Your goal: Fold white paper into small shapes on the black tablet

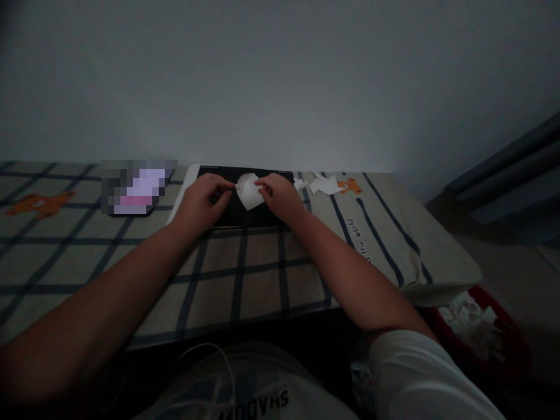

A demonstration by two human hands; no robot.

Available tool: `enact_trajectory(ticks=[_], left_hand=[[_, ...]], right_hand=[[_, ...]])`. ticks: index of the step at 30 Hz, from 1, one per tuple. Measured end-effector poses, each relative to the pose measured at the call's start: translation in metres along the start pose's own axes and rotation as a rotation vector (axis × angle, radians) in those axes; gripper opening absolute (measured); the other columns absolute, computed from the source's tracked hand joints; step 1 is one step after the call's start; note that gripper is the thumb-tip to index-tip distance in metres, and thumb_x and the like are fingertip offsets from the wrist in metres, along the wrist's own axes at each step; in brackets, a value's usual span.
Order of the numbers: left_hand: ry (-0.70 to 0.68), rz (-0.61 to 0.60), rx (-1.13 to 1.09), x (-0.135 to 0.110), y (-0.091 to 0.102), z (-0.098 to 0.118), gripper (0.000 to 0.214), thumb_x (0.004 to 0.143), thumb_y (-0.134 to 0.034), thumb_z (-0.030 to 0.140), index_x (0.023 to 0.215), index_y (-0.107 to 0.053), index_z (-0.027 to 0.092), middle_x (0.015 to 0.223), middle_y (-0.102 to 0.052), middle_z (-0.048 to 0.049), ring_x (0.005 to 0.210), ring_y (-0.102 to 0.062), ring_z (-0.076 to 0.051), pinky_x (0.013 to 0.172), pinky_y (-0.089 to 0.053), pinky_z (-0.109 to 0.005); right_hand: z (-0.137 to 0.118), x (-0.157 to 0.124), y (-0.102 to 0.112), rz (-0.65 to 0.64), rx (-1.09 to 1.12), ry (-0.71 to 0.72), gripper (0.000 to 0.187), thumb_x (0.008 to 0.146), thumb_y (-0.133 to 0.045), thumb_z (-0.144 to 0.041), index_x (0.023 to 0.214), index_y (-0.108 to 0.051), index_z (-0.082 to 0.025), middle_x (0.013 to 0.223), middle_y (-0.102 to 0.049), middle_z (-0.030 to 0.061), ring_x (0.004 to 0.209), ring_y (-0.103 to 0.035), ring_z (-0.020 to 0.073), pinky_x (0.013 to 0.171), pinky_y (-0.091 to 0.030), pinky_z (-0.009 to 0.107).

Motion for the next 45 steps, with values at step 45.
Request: enact_trajectory(ticks=[45], left_hand=[[-0.207,-0.539,0.31,-0.013,-0.034,0.002,0.057,0.098,-0.048,0.048,0.142,-0.06,0.013,0.149,-0.057,-0.0148,0.137,-0.053,-0.031,0.117,-0.041,-0.043]], right_hand=[[0.016,0.003,-0.003,0.025,-0.139,-0.103,0.011,0.088,-0.065,-0.017,0.078,-0.068,-0.018,0.085,-0.068,0.006,0.083,-0.057,0.02,0.079,-0.042,0.034]])
Point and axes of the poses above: each hand's wrist, its own x-axis towards the middle knuckle, its own y-axis out of the back of the hand, z = x × y, the point moved 5 cm from there along x, towards the middle knuckle
